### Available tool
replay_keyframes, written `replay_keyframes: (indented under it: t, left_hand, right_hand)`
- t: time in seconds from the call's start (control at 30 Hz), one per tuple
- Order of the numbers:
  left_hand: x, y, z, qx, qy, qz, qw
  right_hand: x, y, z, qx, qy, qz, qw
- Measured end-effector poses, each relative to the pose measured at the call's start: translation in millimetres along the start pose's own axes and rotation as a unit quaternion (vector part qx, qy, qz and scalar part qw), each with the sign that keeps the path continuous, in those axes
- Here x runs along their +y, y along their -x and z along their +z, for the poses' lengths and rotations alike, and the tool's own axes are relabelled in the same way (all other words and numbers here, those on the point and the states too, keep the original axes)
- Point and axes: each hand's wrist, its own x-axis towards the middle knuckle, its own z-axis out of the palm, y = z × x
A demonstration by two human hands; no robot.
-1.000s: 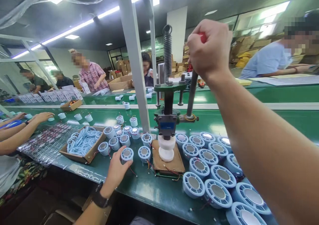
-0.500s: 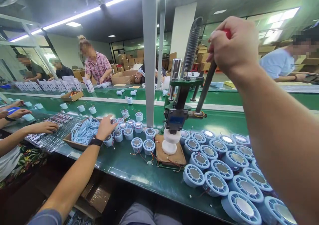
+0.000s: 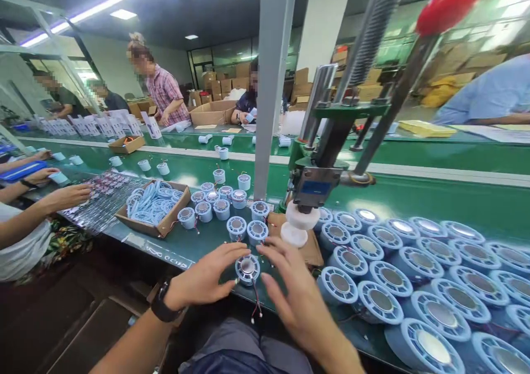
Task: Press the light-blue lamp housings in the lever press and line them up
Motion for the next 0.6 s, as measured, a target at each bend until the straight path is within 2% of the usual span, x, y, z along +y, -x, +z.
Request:
replay_keyframes:
  t: [0.07, 0.1, 0.17, 0.23, 0.3, 0.37, 0.43, 0.53, 0.6]
  left_hand:
    - [-20.0, 3.8, -30.9, 0.088, -0.063, -0.052, 0.993]
    - [-34.1, 6.1, -51.1, 0.150, -0.110, -0.098, 0.978]
    - [-67.3, 8.4, -93.8, 0.273, -0.207, -0.218, 0.914]
    - [-100.0, 5.6, -130.0, 0.304, -0.240, -0.267, 0.882]
    - [-124.9, -1.9, -151.3, 0.303, -0.254, -0.286, 0.873]
    - [-139.9, -11.8, -156.9, 0.295, -0.262, -0.298, 0.869]
    - [-146.8, -21.8, -153.1, 0.287, -0.266, -0.314, 0.865]
    - [-149.0, -33.5, -147.0, 0.277, -0.262, -0.331, 0.863]
    - [-148.2, -38.4, -150.6, 0.272, -0.253, -0.329, 0.868]
  right_hand:
    - [5.1, 20.0, 39.5, -0.042, -0.016, 0.008, 0.999]
    - [7.3, 25.5, 54.5, -0.055, -0.022, 0.009, 0.998]
    - [10.5, 31.1, 76.1, -0.067, -0.035, 0.011, 0.997]
    - [12.3, 32.9, 89.1, -0.050, -0.050, 0.028, 0.997]
    - [13.6, 34.0, 95.9, -0.025, -0.068, 0.050, 0.996]
    - [15.1, 36.1, 97.7, -0.008, -0.091, 0.063, 0.994]
    - [16.7, 40.1, 95.0, -0.003, -0.118, 0.075, 0.990]
    - [18.4, 49.0, 87.5, 0.006, -0.145, 0.124, 0.982]
    - [19.1, 55.1, 84.1, 0.014, -0.155, 0.164, 0.974]
